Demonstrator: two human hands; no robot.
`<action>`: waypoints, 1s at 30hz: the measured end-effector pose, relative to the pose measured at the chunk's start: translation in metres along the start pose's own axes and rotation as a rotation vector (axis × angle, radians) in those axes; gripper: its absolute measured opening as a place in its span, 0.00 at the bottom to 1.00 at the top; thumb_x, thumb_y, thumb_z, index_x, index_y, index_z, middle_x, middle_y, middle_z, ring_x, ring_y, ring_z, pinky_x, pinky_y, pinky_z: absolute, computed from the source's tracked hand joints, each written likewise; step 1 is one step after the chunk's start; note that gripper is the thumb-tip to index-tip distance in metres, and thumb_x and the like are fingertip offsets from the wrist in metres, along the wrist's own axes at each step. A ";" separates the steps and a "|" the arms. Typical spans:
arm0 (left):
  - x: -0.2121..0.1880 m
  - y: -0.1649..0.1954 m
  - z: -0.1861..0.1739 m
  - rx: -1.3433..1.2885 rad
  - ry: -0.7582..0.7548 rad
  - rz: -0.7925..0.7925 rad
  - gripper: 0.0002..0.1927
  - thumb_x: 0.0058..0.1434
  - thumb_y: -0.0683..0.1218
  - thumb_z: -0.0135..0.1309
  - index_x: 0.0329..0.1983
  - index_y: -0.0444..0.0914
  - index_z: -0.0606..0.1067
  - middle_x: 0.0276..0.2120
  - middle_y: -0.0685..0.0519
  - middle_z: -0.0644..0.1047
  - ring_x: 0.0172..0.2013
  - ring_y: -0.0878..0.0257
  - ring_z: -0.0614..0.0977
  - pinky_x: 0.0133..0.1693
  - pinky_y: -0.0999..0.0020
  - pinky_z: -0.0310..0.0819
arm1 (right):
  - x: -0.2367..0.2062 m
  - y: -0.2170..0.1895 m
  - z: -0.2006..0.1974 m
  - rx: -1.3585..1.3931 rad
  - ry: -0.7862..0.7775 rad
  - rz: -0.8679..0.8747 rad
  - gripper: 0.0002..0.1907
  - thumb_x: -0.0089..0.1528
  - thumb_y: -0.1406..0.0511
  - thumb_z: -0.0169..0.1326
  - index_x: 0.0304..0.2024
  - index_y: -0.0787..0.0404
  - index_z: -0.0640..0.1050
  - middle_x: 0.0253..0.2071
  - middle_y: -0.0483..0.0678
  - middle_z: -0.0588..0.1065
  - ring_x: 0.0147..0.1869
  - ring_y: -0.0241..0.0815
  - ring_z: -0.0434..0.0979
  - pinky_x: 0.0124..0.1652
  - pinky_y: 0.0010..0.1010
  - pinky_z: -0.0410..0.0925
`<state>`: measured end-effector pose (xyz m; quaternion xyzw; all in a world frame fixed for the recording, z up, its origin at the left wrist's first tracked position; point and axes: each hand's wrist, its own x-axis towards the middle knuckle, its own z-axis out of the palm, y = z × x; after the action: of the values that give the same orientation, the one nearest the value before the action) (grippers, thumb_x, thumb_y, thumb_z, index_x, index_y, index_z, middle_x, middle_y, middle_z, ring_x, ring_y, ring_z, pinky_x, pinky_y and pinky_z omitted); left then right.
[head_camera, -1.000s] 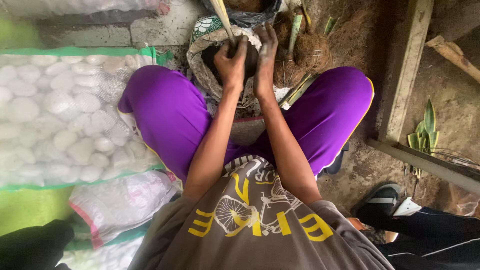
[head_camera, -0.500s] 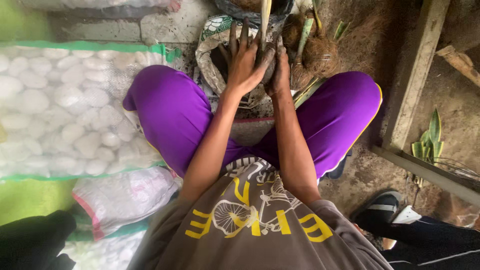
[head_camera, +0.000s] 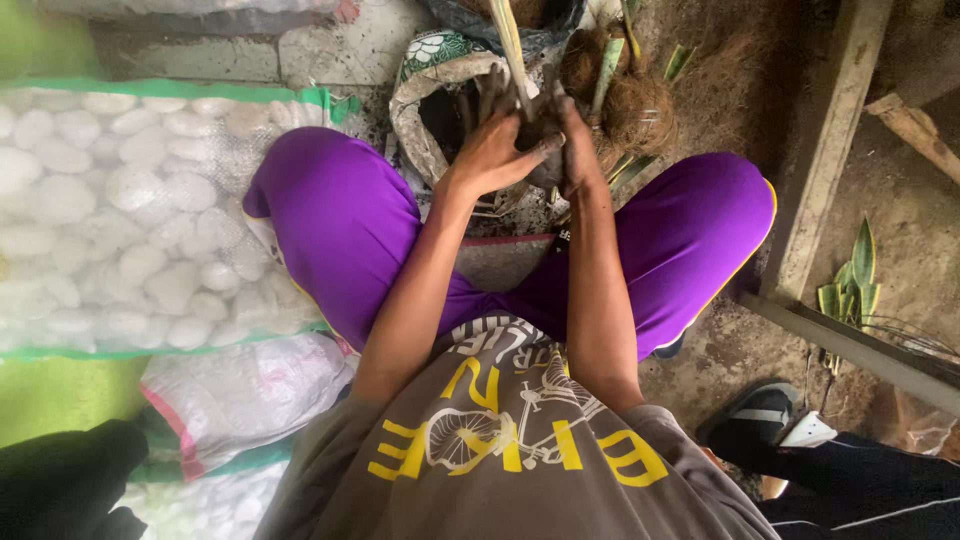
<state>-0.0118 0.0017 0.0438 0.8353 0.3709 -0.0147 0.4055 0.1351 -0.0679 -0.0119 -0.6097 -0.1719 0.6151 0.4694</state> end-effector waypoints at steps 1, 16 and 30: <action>-0.001 -0.001 0.002 -0.130 0.023 0.017 0.43 0.67 0.76 0.38 0.76 0.48 0.63 0.79 0.49 0.31 0.77 0.48 0.26 0.70 0.34 0.14 | 0.000 0.000 0.000 -0.018 0.054 0.011 0.50 0.59 0.33 0.40 0.70 0.60 0.63 0.69 0.65 0.64 0.72 0.67 0.65 0.60 0.60 0.66; 0.010 -0.004 -0.011 -0.628 -0.105 0.052 0.40 0.72 0.67 0.44 0.80 0.46 0.50 0.76 0.42 0.17 0.76 0.42 0.20 0.72 0.35 0.20 | -0.002 -0.002 0.011 0.215 0.021 -0.031 0.46 0.62 0.35 0.40 0.71 0.58 0.61 0.70 0.65 0.64 0.70 0.61 0.69 0.60 0.55 0.70; 0.019 0.013 0.001 -1.339 0.409 -0.358 0.29 0.58 0.62 0.62 0.54 0.37 0.79 0.48 0.51 0.81 0.51 0.61 0.79 0.52 0.60 0.70 | 0.007 0.000 0.057 -0.438 0.558 -0.747 0.36 0.73 0.45 0.37 0.61 0.68 0.76 0.68 0.63 0.69 0.72 0.59 0.69 0.67 0.53 0.67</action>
<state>0.0100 0.0071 0.0457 0.3204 0.4999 0.3060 0.7442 0.0840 -0.0414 -0.0053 -0.7317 -0.3709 0.1689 0.5464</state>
